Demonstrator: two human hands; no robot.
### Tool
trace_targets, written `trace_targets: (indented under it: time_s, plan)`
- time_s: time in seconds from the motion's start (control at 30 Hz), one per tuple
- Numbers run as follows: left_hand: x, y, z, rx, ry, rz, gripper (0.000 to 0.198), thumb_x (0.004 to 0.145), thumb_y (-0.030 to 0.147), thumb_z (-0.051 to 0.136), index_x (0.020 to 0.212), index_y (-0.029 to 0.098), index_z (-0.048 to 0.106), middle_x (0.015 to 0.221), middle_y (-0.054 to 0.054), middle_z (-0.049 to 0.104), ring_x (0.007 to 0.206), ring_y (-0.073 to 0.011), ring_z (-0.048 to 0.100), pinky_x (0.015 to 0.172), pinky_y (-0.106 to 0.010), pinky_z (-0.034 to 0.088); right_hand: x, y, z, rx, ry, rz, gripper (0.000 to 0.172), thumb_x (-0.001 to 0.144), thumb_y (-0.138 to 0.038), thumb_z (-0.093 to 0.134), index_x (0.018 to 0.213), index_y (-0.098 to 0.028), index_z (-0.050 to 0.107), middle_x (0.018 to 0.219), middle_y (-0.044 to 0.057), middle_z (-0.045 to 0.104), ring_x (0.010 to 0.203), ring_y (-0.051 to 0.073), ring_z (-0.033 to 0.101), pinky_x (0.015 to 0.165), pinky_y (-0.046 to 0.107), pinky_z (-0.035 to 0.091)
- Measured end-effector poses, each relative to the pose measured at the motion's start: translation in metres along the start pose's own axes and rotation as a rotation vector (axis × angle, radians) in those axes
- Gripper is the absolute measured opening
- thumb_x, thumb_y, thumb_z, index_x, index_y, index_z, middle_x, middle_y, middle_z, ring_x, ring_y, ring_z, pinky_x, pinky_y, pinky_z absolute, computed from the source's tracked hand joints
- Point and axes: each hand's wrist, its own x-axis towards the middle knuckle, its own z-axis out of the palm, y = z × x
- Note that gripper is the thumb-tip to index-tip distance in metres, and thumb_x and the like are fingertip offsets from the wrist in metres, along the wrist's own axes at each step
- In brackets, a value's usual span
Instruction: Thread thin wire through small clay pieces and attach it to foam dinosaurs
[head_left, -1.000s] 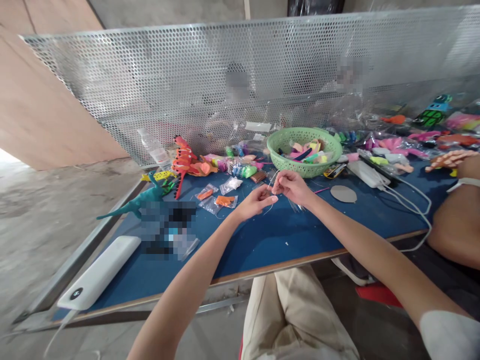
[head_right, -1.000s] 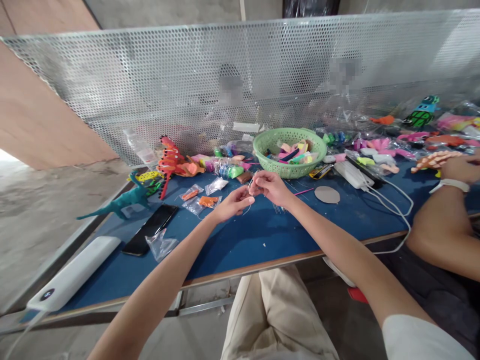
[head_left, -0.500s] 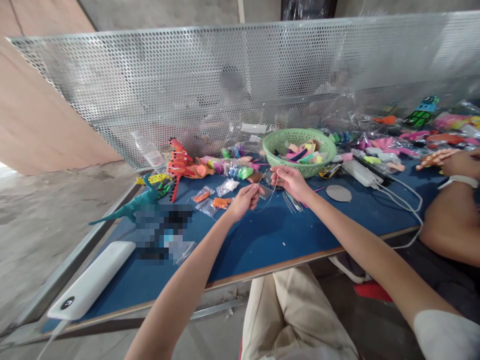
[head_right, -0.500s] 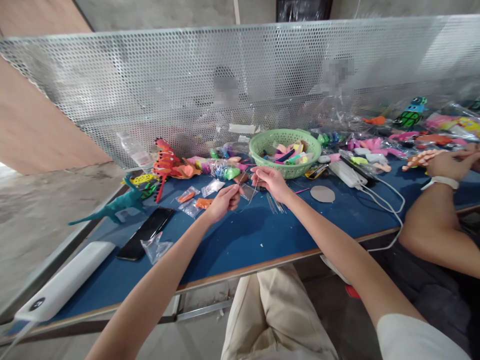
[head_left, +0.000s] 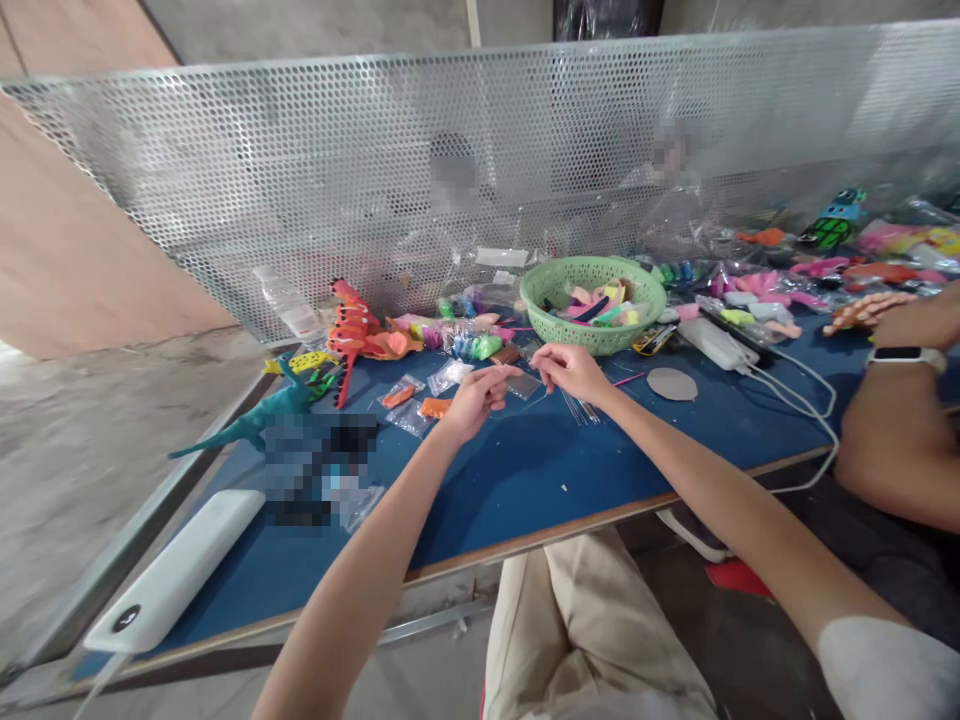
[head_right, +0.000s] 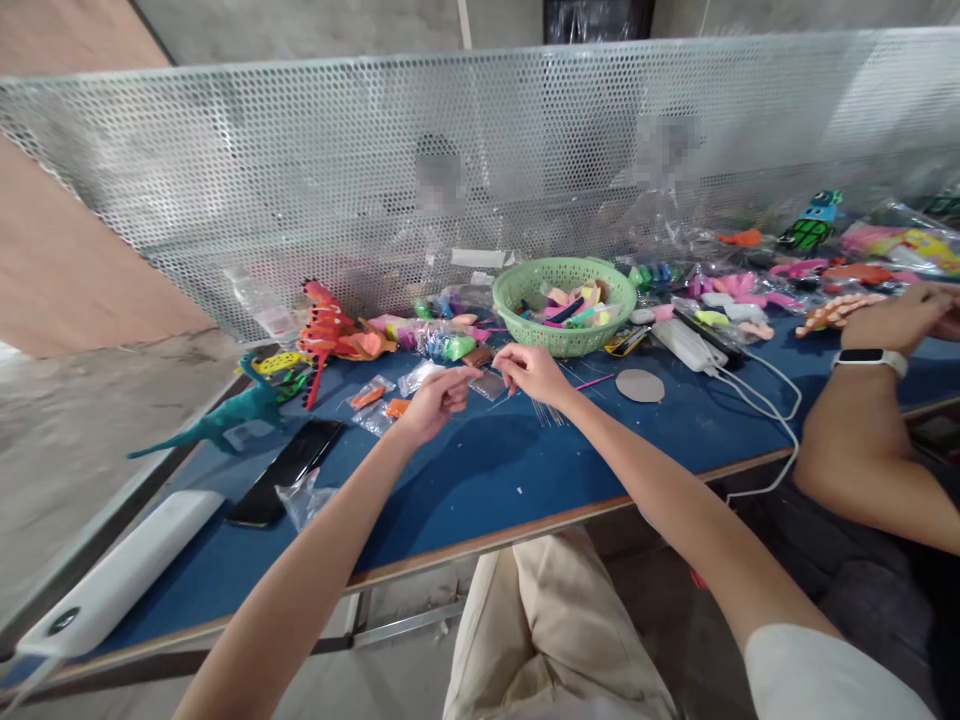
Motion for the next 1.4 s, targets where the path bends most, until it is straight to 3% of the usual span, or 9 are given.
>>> trace_targets:
  time_s: [0.23,0.43,0.57,0.73,0.83,1.03,1.2,1.3,1.4]
  plan:
    - [-0.002,0.002,-0.011,0.051,-0.057,-0.206,0.034,0.085,0.046,0.073,0.086,0.013,0.069,0.058,0.008,0.03,0.048,-0.0052,0.026,0.052,-0.022,0.035,0.002,0.009,0.002,0.144,-0.019,-0.019,0.028,0.095,-0.046,0.058,0.088,-0.019,0.062,0.056,-0.004,0.06,0.048,0.011,0.054,0.05,0.023,0.041]
    - [-0.001,0.011,-0.016,-0.267,0.019,0.128,0.035,0.086,0.038,0.074,0.069,0.016,0.054,0.057,0.008,0.025,0.048,-0.0059,0.029,0.054,-0.02,0.039,0.002,0.011,-0.01,0.516,-0.234,0.163,0.022,0.092,-0.041,0.062,0.089,-0.019,0.057,0.059,-0.003,0.059,0.057,0.013,0.058,0.051,0.022,0.04]
    - [-0.001,0.013,-0.018,-0.369,0.008,0.115,0.028,0.089,0.032,0.072,0.073,0.015,0.056,0.057,0.008,0.026,0.052,-0.007,0.037,0.062,-0.021,0.046,-0.002,0.007,-0.01,0.537,-0.398,0.193,0.027,0.094,-0.039,0.062,0.109,-0.016,0.062,0.065,-0.003,0.058,0.059,0.012,0.058,0.049,0.021,0.037]
    - [0.002,0.007,-0.021,-0.351,-0.041,0.023,0.031,0.091,0.035,0.069,0.073,0.016,0.052,0.059,0.009,0.022,0.045,-0.0048,0.022,0.041,-0.018,0.023,-0.004,0.01,-0.003,0.607,-0.461,0.255,0.029,0.098,-0.044,0.059,0.106,-0.016,0.062,0.06,-0.01,0.034,0.047,0.006,0.026,0.046,0.02,0.03]
    - [0.005,0.004,-0.023,-0.29,0.014,0.018,0.041,0.088,0.038,0.071,0.066,0.017,0.043,0.059,0.008,0.023,0.045,-0.0048,0.023,0.041,-0.019,0.022,-0.002,0.013,-0.002,0.562,-0.399,0.303,0.03,0.098,-0.046,0.058,0.093,-0.016,0.061,0.06,-0.01,0.026,0.048,0.006,0.016,0.044,0.02,0.019]
    - [0.009,-0.001,-0.026,-0.236,0.13,0.109,0.044,0.083,0.04,0.077,0.064,0.017,0.045,0.059,0.008,0.03,0.048,-0.004,0.029,0.048,-0.018,0.037,0.001,0.019,-0.01,0.494,-0.359,0.289,0.034,0.096,-0.048,0.06,0.086,-0.016,0.059,0.059,-0.01,0.024,0.05,0.007,0.017,0.048,0.021,0.021]
    - [0.01,-0.003,-0.037,-0.042,0.09,0.079,0.037,0.083,0.048,0.075,0.072,0.016,0.06,0.056,0.007,0.038,0.054,-0.0066,0.048,0.077,-0.028,0.056,0.002,0.027,-0.014,0.408,-0.301,0.309,0.036,0.093,-0.051,0.062,0.085,-0.016,0.061,0.058,-0.01,0.025,0.048,0.006,0.018,0.047,0.022,0.02]
    - [0.009,-0.005,-0.044,0.187,0.093,0.107,0.034,0.081,0.049,0.075,0.089,0.016,0.07,0.069,0.0,0.062,0.072,-0.0143,0.066,0.08,-0.031,0.057,0.003,0.029,-0.018,0.128,-0.217,0.222,0.033,0.093,-0.049,0.061,0.089,-0.016,0.065,0.061,-0.005,0.045,0.05,0.008,0.035,0.049,0.023,0.031]
    - [0.008,-0.007,-0.046,0.514,0.102,0.144,0.029,0.084,0.045,0.072,0.097,0.019,0.074,0.087,-0.006,0.074,0.077,-0.0187,0.07,0.067,-0.028,0.056,0.003,0.026,-0.023,-0.232,-0.154,0.063,0.028,0.094,-0.042,0.059,0.102,-0.018,0.069,0.086,0.005,0.067,0.068,0.015,0.056,0.064,0.029,0.046]
